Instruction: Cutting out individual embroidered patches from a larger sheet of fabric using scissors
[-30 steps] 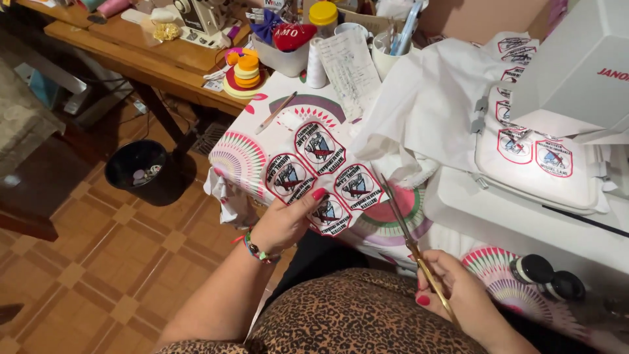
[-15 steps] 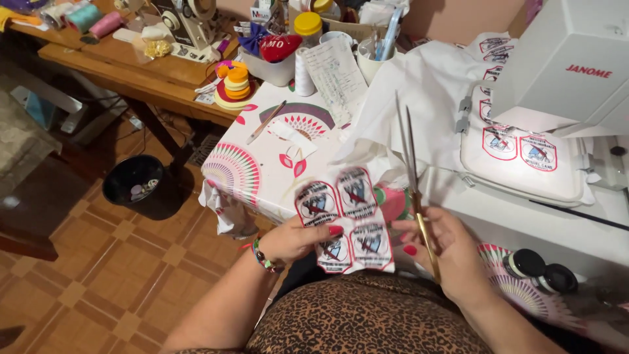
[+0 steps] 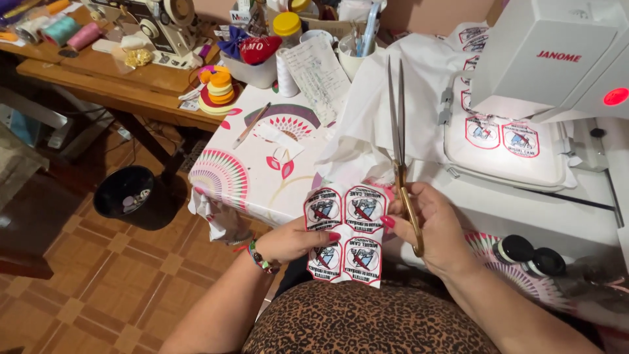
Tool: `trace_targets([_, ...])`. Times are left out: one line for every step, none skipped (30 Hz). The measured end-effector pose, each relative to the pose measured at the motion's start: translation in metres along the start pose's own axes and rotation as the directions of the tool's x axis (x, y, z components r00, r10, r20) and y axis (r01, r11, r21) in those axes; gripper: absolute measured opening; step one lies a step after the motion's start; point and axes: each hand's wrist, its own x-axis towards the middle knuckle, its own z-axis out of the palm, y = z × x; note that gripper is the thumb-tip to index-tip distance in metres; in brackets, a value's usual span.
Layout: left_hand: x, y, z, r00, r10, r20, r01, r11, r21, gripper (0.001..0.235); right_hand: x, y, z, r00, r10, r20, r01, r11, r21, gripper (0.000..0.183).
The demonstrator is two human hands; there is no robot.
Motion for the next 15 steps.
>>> trace_targets([0.0, -0.008, -0.002, 0.997, -0.075, -0.013, 0.074, 0.995, -0.07, 0.022, 0.001, 0.002, -0.002, 1.0, 0.005, -0.015, -0.005, 1.0, -0.002, 0.059])
trace_targets([0.007, 0.021, 0.008, 0.997, -0.078, -0.012, 0.077, 0.994, -0.072, 0.022, 0.001, 0.002, -0.001, 1.0, 0.008, -0.017, -0.008, 1.0, -0.003, 0.059])
trace_targets([0.015, 0.05, 0.018, 0.99, -0.136, -0.025, 0.133, 0.985, -0.109, 0.028, 0.001, 0.001, 0.0, 1.0, 0.01, -0.021, -0.011, 0.999, -0.048, 0.058])
trace_targets([0.024, 0.079, 0.026, 0.981, -0.191, -0.037, 0.184, 0.972, -0.145, 0.036, 0.003, 0.0, 0.001, 1.0, 0.009, -0.022, -0.011, 0.996, -0.094, 0.057])
trace_targets([0.024, 0.07, 0.025, 0.981, -0.19, -0.037, 0.183, 0.972, -0.146, 0.036, 0.003, 0.0, 0.001, 1.0, 0.008, -0.022, -0.011, 0.995, -0.096, 0.057])
trace_targets([0.023, 0.062, 0.022, 0.973, -0.182, -0.142, 0.13, 0.941, -0.313, 0.044, 0.002, 0.0, 0.003, 0.999, 0.023, -0.025, -0.026, 0.99, -0.137, 0.057])
trace_targets([0.023, 0.053, 0.02, 0.951, -0.19, -0.246, 0.057, 0.884, -0.464, 0.053, 0.002, 0.0, 0.004, 0.999, 0.037, -0.03, -0.042, 0.983, -0.178, 0.058])
trace_targets([0.026, 0.057, 0.026, 0.949, -0.194, -0.247, 0.058, 0.882, -0.468, 0.053, 0.002, -0.003, 0.005, 0.999, 0.043, -0.03, -0.048, 0.983, -0.179, 0.058])
trace_targets([0.029, 0.06, 0.033, 0.937, -0.199, -0.287, 0.052, 0.892, -0.448, 0.048, 0.003, -0.005, 0.007, 0.999, 0.035, -0.023, -0.039, 0.98, -0.193, 0.059])
trace_targets([0.032, 0.063, 0.039, 0.923, -0.202, -0.328, 0.046, 0.903, -0.427, 0.044, 0.004, -0.007, 0.009, 1.0, 0.026, -0.016, -0.029, 0.978, -0.207, 0.059])
trace_targets([0.033, 0.071, 0.03, 0.922, -0.206, -0.329, 0.048, 0.901, -0.43, 0.044, 0.006, -0.005, 0.007, 0.999, 0.032, -0.015, -0.034, 0.978, -0.208, 0.059])
trace_targets([0.034, 0.079, 0.021, 0.92, -0.144, -0.366, 0.062, 0.972, -0.228, 0.055, 0.006, -0.003, 0.005, 0.999, 0.043, -0.007, -0.043, 0.975, -0.219, 0.059])
trace_targets([0.035, 0.087, 0.012, 0.919, -0.076, -0.387, 0.076, 0.997, -0.016, 0.066, 0.007, -0.001, 0.003, 0.999, 0.054, 0.0, -0.052, 0.972, -0.23, 0.059])
trace_targets([0.036, 0.1, 0.009, 0.92, -0.08, -0.384, 0.079, 0.997, -0.017, 0.066, 0.006, -0.002, 0.003, 0.998, 0.056, -0.004, -0.055, 0.972, -0.228, 0.059])
trace_targets([0.038, 0.114, 0.005, 0.937, 0.006, -0.349, 0.081, 0.968, 0.235, 0.085, 0.006, -0.002, 0.004, 0.998, 0.066, 0.009, -0.062, 0.972, -0.228, 0.058])
